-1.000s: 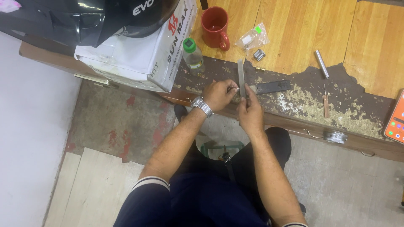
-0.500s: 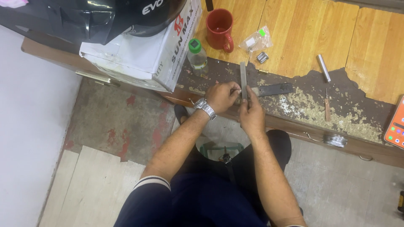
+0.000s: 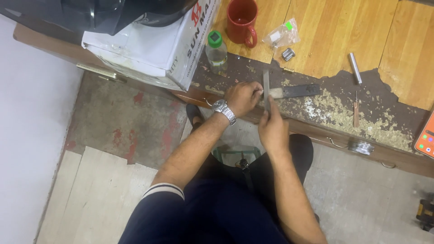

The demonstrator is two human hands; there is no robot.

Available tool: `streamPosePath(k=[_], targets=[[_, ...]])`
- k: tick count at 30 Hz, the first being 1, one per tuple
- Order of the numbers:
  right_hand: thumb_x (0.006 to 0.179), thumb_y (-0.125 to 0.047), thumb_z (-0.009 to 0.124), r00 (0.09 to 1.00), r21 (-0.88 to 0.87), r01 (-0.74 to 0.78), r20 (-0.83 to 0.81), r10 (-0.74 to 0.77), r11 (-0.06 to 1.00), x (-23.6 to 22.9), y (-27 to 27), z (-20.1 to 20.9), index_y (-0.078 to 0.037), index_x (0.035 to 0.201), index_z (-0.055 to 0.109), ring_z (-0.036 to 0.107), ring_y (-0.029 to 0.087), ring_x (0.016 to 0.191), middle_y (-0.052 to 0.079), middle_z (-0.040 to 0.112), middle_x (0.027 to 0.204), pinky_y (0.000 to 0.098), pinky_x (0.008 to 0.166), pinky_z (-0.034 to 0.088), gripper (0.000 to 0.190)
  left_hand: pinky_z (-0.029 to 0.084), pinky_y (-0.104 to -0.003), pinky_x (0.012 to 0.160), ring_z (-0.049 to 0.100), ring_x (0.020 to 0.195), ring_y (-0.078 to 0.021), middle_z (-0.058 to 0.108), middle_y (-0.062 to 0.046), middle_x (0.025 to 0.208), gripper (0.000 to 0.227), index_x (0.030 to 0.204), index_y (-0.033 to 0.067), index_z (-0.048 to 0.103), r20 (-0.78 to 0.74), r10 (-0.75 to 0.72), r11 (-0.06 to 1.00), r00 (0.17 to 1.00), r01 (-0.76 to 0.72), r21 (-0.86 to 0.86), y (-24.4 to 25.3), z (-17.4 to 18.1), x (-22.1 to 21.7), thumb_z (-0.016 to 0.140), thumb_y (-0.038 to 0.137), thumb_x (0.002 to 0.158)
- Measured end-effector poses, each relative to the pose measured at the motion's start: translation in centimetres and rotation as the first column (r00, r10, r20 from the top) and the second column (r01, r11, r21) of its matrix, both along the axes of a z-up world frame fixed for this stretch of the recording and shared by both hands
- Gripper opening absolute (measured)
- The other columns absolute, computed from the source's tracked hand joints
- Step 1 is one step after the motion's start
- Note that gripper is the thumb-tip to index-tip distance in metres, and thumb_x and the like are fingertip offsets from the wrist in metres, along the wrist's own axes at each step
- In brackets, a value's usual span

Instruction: The person files a small cylindrical metal part on a wooden workbench using a metal file. They repeatedly hold the part with the left hand and file its surface with the right hand, pausing occasionally to inspect the part before resuming filing.

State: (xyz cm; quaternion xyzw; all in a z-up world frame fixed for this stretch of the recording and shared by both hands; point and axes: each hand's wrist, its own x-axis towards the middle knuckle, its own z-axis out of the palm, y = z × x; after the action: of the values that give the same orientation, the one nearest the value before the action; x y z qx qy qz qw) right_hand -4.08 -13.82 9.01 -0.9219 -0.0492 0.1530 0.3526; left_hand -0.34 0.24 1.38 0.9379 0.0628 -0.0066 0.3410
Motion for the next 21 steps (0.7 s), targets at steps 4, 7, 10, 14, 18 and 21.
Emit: streamPosePath(k=[4,7,10,14,18,21], targets=[[0.101,-0.007,0.049,1.000,-0.046,0.001,-0.024,-0.002,0.999,-1.2,-0.4,1.1,-0.004,0.150,0.049,0.061,0.050,0.113,0.037,0.060,0.128,0.0610,0.088,0.055,0.049,0.059,-0.042,0.085,0.074,0.101,-0.0235,0.078,-0.004,0.100,0.018,0.112,0.0203,0.072,0.021,-0.023,1.000,1.000,0.023,-0.010,0.4,-0.5,0.3,0.063,0.023,0.096],[0.099,-0.005,0.051,1.000,-0.032,-0.009,-0.009,0.009,0.999,-0.2,0.0,0.2,-0.004,0.148,0.050,0.058,0.050,0.115,0.037,0.058,0.130,0.0618,0.089,0.053,0.050,0.059,-0.042,0.085,0.074,0.099,-0.0225,0.078,-0.002,0.098,0.017,0.110,0.0214,0.072,0.026,-0.021,0.999,0.999,0.021,-0.025,0.5,-1.6,0.2,0.064,0.022,0.095],[0.099,-0.006,0.052,0.997,-0.014,-0.027,0.072,0.027,1.000,1.6,0.4,-1.6,-0.006,0.147,0.053,0.061,0.047,0.114,0.034,0.061,0.127,0.0579,0.086,0.055,0.048,0.059,-0.042,0.086,0.074,0.099,-0.0219,0.078,-0.001,0.097,0.018,0.111,0.0234,0.071,0.036,-0.027,0.999,0.999,0.026,0.020,0.8,-1.4,0.5,0.063,0.025,0.095],[0.100,-0.007,0.051,0.999,-0.053,-0.016,0.033,0.018,0.998,0.0,-0.5,0.4,-0.005,0.147,0.052,0.061,0.048,0.112,0.036,0.061,0.125,0.0582,0.086,0.056,0.047,0.059,-0.042,0.085,0.074,0.099,-0.0217,0.079,-0.002,0.098,0.017,0.111,0.0217,0.072,0.037,-0.027,1.000,0.999,0.027,0.008,0.3,-0.7,0.4,0.063,0.023,0.096],[0.098,-0.007,0.052,1.000,-0.086,-0.016,0.009,0.017,0.996,-0.6,-0.5,0.7,-0.006,0.147,0.054,0.062,0.050,0.109,0.036,0.062,0.123,0.0611,0.085,0.056,0.048,0.059,-0.043,0.087,0.074,0.099,-0.0219,0.078,-0.001,0.096,0.019,0.114,0.0235,0.070,0.002,-0.039,0.999,0.999,0.039,0.021,0.6,-1.4,0.4,0.062,0.025,0.097],[0.098,-0.010,0.053,0.996,-0.069,-0.042,0.077,0.047,0.997,2.0,0.1,-2.0,-0.014,0.148,0.053,0.064,0.046,0.110,0.032,0.064,0.124,0.0584,0.086,0.057,0.050,0.058,-0.043,0.087,0.073,0.101,-0.0220,0.078,0.000,0.098,0.019,0.113,0.0242,0.071,0.032,-0.049,0.998,0.998,0.047,0.038,0.8,-2.4,0.9,0.062,0.025,0.097]])
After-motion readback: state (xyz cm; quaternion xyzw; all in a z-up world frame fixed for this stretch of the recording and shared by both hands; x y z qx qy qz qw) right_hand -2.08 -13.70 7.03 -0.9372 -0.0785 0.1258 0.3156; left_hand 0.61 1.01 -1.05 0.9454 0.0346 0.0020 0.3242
